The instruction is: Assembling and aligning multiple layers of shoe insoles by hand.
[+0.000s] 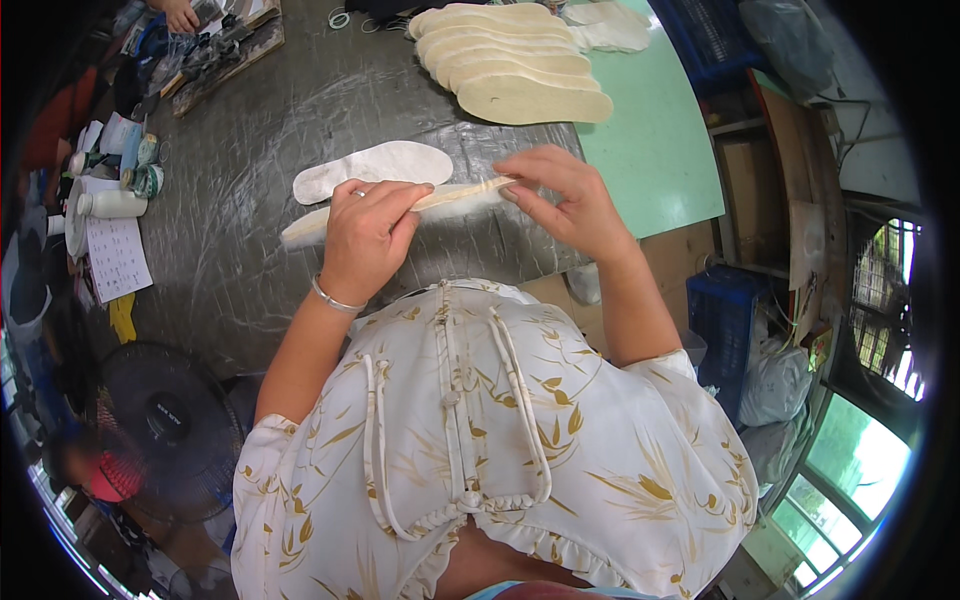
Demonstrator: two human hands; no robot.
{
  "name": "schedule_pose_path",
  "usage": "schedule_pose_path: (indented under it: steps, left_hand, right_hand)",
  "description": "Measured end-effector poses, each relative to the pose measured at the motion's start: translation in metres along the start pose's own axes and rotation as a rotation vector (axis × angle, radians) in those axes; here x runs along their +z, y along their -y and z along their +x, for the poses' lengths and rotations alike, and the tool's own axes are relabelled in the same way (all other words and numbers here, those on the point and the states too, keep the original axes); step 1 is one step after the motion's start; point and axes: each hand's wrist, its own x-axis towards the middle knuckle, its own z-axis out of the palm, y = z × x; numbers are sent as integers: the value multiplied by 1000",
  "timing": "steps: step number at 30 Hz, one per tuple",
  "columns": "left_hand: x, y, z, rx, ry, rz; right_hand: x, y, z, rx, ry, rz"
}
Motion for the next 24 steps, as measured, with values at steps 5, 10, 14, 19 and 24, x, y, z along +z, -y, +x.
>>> schedule_pose_path:
  steps: [5, 10, 14, 19, 24]
  left_hand:
    - [1, -1, -1, -5, -12, 1]
    - [4, -5, -2, -56, -16, -64]
    - [7, -6, -6, -83, -24, -83]
    - [6, -8, -5, -46, -39, -24]
    - [8, -6, -6, -39, -76, -54]
  right_hand:
    - [7, 3, 5, -193, -138, -141]
    - [14, 0, 6, -381, -229, -384]
    - [17, 6, 5, -384, -229, -452]
    - [25, 5, 4, -366, -196, -484]
    - [32, 1, 4, -395, -227, -496]
